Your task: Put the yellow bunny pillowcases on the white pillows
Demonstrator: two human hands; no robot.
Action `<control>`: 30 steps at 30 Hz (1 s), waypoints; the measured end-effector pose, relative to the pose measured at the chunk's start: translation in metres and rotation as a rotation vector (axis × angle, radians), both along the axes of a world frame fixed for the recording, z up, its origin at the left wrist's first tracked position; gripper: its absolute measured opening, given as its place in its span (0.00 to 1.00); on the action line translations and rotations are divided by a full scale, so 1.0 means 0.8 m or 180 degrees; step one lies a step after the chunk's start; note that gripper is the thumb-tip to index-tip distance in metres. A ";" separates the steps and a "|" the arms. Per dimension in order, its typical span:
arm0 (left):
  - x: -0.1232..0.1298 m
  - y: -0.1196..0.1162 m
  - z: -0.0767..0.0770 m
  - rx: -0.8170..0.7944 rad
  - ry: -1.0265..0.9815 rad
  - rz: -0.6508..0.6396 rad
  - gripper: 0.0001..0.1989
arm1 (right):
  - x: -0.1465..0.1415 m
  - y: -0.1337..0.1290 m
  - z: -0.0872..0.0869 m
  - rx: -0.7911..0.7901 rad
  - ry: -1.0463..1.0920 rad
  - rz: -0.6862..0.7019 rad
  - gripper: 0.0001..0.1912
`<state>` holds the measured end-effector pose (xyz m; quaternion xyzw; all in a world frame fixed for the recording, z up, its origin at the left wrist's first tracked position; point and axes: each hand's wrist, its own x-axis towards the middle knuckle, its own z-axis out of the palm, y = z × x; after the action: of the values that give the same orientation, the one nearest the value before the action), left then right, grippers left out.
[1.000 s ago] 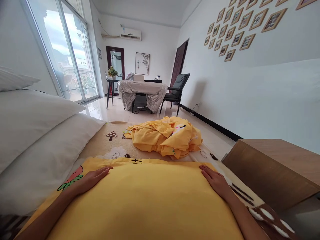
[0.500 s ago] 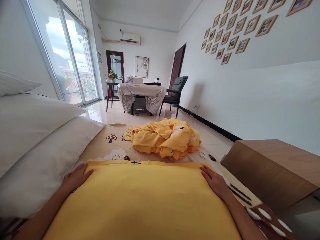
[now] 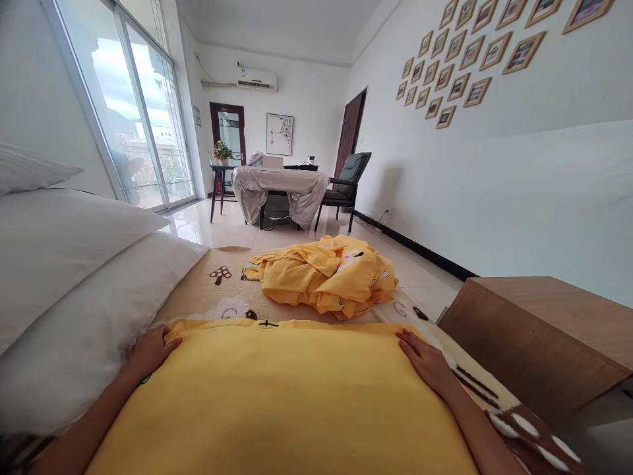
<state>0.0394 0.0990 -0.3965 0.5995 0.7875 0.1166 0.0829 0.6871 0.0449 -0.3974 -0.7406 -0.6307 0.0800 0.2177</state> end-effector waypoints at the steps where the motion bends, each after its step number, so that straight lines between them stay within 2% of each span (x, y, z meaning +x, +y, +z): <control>1: 0.000 -0.001 0.001 0.0004 -0.0040 -0.0050 0.22 | 0.001 0.001 -0.001 0.0036 0.0012 0.0004 0.30; 3: 0.002 -0.002 0.005 -0.0011 -0.0138 -0.0164 0.21 | 0.002 0.002 -0.003 0.0084 0.0034 0.0000 0.29; 8: 0.005 0.001 0.006 -0.0012 -0.0375 -0.0388 0.27 | 0.002 0.001 -0.001 -0.0007 0.0040 -0.0006 0.31; 15: 0.007 0.005 0.004 0.0131 -0.0479 -0.0486 0.12 | -0.001 0.001 0.002 -0.0130 0.0058 -0.0006 0.34; 18: 0.008 0.000 0.010 0.0405 -0.0536 -0.0364 0.14 | 0.000 0.002 0.000 -0.0141 0.0065 -0.0009 0.35; 23: 0.011 -0.012 0.019 0.0683 -0.0663 0.0109 0.19 | 0.002 0.002 0.000 -0.0120 0.0043 -0.0019 0.32; 27: 0.013 -0.013 0.023 0.0711 -0.0569 0.0390 0.23 | 0.003 0.002 -0.001 -0.0059 0.0047 -0.0036 0.32; 30: 0.014 -0.011 0.022 0.0624 -0.0437 0.0347 0.24 | 0.002 0.003 -0.002 -0.0099 0.0020 -0.0024 0.32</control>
<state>0.0507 0.0900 -0.3790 0.5517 0.7962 0.2380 0.0712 0.6886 0.0473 -0.3992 -0.7460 -0.6258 0.0912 0.2084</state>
